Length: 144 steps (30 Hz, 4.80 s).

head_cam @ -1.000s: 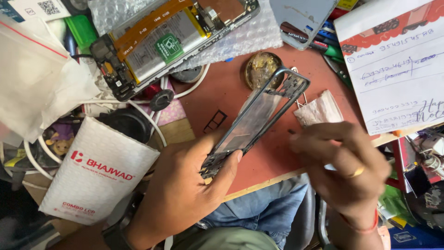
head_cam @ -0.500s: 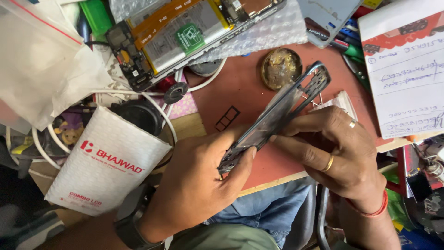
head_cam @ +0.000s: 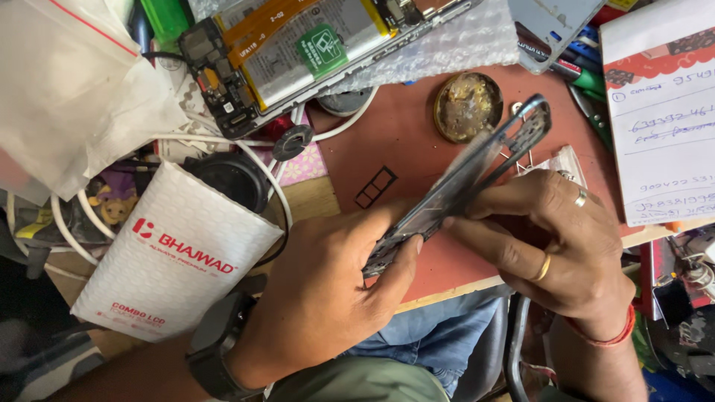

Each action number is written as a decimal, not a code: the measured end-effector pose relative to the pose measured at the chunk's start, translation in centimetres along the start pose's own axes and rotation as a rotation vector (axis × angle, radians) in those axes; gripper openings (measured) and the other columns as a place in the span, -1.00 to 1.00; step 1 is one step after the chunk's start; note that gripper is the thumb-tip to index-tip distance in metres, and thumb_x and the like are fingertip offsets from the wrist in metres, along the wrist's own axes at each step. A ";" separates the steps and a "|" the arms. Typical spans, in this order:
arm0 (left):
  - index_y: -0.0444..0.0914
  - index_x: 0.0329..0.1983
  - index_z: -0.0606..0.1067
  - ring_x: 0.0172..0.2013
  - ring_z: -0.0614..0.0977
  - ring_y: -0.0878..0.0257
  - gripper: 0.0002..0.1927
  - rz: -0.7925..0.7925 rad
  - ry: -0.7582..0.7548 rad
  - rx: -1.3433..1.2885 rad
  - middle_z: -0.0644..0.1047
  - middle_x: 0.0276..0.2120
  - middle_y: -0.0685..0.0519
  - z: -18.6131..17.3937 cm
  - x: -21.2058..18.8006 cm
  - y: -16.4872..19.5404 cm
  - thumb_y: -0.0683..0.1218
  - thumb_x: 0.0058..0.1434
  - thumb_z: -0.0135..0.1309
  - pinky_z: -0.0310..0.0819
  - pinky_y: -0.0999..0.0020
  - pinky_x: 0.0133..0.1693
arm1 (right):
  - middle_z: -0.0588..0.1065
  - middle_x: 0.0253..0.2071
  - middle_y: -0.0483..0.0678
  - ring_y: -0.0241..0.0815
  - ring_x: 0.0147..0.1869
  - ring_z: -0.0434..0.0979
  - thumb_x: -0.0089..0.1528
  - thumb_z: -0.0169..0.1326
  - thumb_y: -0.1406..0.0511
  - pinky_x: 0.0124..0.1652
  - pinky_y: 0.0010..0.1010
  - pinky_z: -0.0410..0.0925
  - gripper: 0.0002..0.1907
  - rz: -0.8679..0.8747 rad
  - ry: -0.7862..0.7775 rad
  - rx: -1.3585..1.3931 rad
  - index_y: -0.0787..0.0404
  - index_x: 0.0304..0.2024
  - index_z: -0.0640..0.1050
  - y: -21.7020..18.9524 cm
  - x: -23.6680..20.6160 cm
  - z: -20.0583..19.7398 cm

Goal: The person removes a protective film from the back of a disassembled smartphone, then peels adhesive strips from the phone frame. They handle the phone chassis and a separate battery assembly, placing the battery aside and continuing to remove adhesive from the frame.

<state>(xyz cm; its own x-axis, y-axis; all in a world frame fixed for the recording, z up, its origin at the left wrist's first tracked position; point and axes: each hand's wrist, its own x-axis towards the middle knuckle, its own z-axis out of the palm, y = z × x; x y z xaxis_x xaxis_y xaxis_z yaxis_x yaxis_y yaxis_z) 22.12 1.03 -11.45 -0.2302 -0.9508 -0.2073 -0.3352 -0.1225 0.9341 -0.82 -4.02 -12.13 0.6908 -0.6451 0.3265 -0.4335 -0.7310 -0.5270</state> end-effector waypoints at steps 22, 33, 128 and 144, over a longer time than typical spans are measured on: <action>-0.24 -0.14 0.54 -0.56 0.61 0.08 -0.88 0.077 0.020 0.024 0.55 -0.52 -0.05 -0.1 0.1 -0.8 -0.10 0.36 0.11 0.38 0.19 -0.51 | 0.55 -0.28 -0.04 -0.17 -0.21 0.57 -0.09 0.18 0.37 -0.30 -0.32 0.32 -0.65 0.068 0.059 0.075 0.24 -0.23 0.68 0.3 0.1 0.8; -0.25 -0.09 0.55 -0.57 0.62 0.08 -0.86 0.063 0.005 -0.004 0.55 -0.51 -0.06 -0.3 0.1 -0.7 -0.13 0.35 0.10 0.38 0.21 -0.54 | 0.51 -0.24 -0.05 -0.20 -0.25 0.52 -0.01 0.26 0.31 -0.37 -0.40 0.29 -0.71 0.017 0.002 0.084 0.23 -0.22 0.68 0.3 0.9 0.8; -0.24 0.30 0.31 0.33 0.44 -0.01 -0.20 0.467 0.321 0.511 0.42 0.22 -0.03 -5.9 -15.1 6.7 -0.20 -0.01 0.40 0.04 -0.15 0.53 | 0.57 -0.19 -0.05 -0.23 -0.16 0.53 0.14 0.31 0.53 -0.10 -0.47 0.33 -0.77 0.534 0.376 0.161 0.31 -0.17 0.60 -12.4 -10.6 -1.4; -0.18 0.36 0.30 0.42 0.40 0.05 -0.25 0.599 0.229 0.402 0.37 0.30 0.04 -4.9 -14.8 6.9 -0.17 0.14 0.41 -0.09 -0.20 0.57 | 0.59 -0.18 -0.07 -0.26 -0.15 0.54 0.17 0.31 0.51 -0.08 -0.49 0.31 -0.80 0.514 0.397 0.156 0.30 -0.17 0.60 -11.8 -12.0 -1.7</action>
<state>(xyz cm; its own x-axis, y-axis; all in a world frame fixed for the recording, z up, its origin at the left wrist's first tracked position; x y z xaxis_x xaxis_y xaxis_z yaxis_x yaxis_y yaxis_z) 27.71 12.88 -0.48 -0.2971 -0.8627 0.4093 -0.5299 0.5056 0.6809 -4.95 11.93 -8.55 0.1408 -0.9575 0.2518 -0.5410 -0.2874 -0.7904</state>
